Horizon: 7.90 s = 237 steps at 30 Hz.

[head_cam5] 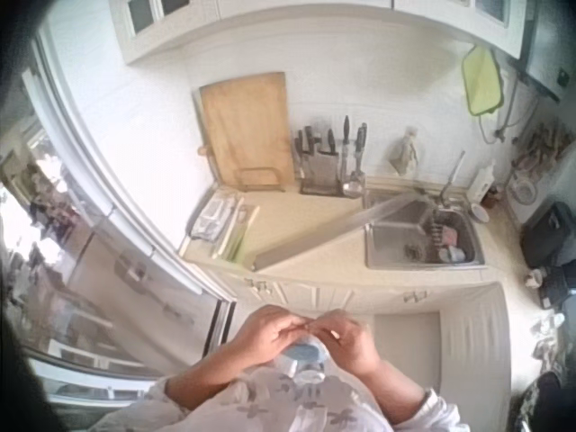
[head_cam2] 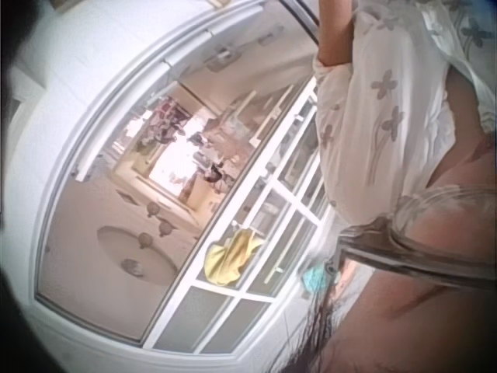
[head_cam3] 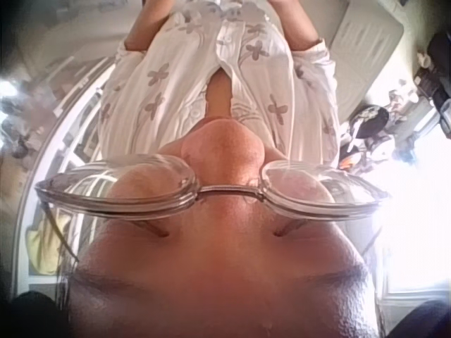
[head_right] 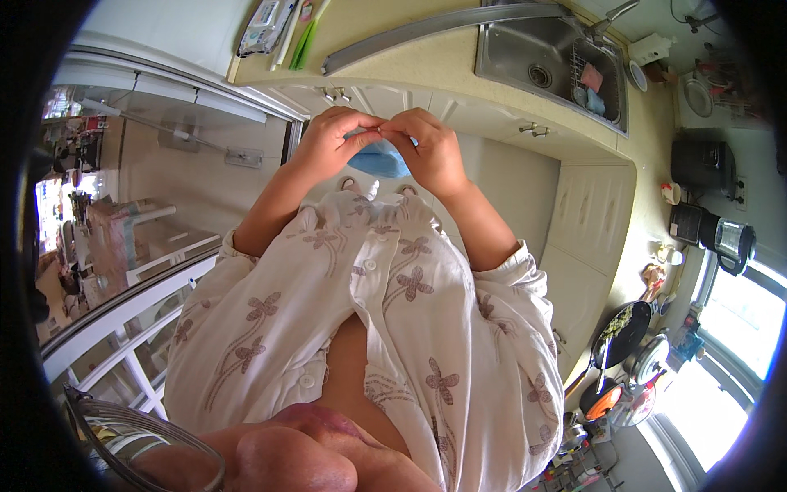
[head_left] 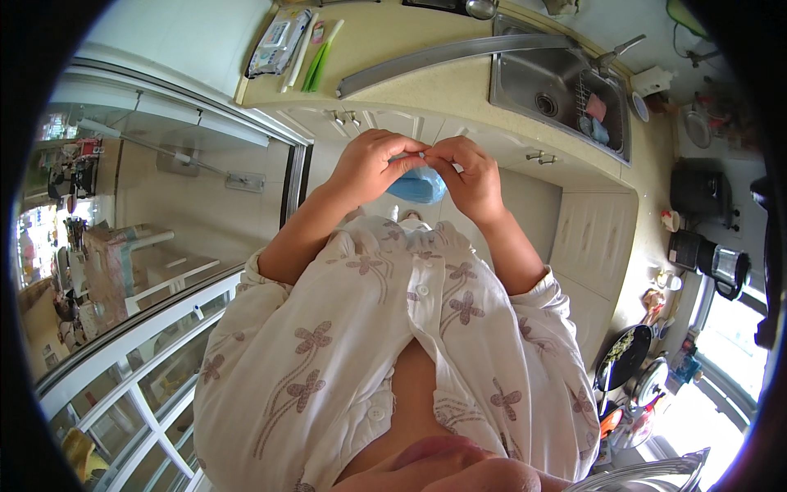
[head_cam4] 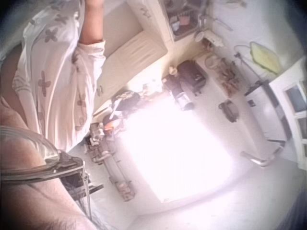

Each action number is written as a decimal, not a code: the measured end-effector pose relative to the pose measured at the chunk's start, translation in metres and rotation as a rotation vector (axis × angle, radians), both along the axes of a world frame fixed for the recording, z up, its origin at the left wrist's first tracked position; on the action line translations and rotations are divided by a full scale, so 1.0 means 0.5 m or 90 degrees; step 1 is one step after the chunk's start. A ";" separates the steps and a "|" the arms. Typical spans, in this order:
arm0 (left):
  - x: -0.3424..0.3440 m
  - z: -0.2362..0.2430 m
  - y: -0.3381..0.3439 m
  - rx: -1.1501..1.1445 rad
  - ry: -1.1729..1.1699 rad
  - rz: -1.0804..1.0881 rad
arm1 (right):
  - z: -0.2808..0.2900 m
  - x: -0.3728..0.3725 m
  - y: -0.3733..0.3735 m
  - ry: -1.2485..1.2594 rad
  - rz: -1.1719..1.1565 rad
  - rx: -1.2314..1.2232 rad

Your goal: The person opens a kitchen cabinet, removes a plastic bag containing a blue cloth, and places the bag on the counter. They then unwrap the cloth, unfold it, and lay it flat on the countertop near the sink.

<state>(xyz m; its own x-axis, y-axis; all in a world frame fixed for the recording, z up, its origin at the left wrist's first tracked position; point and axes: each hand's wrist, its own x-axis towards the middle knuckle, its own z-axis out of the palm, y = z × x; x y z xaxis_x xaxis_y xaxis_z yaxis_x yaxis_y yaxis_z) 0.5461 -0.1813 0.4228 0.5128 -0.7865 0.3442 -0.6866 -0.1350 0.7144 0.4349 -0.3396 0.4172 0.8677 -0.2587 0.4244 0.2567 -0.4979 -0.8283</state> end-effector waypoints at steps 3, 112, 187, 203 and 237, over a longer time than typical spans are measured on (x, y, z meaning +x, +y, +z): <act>-0.012 -0.007 0.011 0.005 0.218 0.025 | 0.007 -0.003 -0.004 -0.010 0.002 0.003; 0.833 -0.166 0.101 -0.592 0.982 0.259 | -0.068 0.712 -0.179 -0.009 0.069 0.861; 0.795 -0.362 -0.162 -0.041 0.420 0.043 | -0.300 0.796 -0.207 0.156 0.027 0.856; 0.809 -0.310 -0.175 -0.151 -0.008 0.015 | -0.333 0.740 -0.243 0.031 0.063 0.760; 0.911 -0.515 -0.117 0.420 -0.278 0.148 | 0.075 0.661 -0.399 -0.305 -0.045 0.617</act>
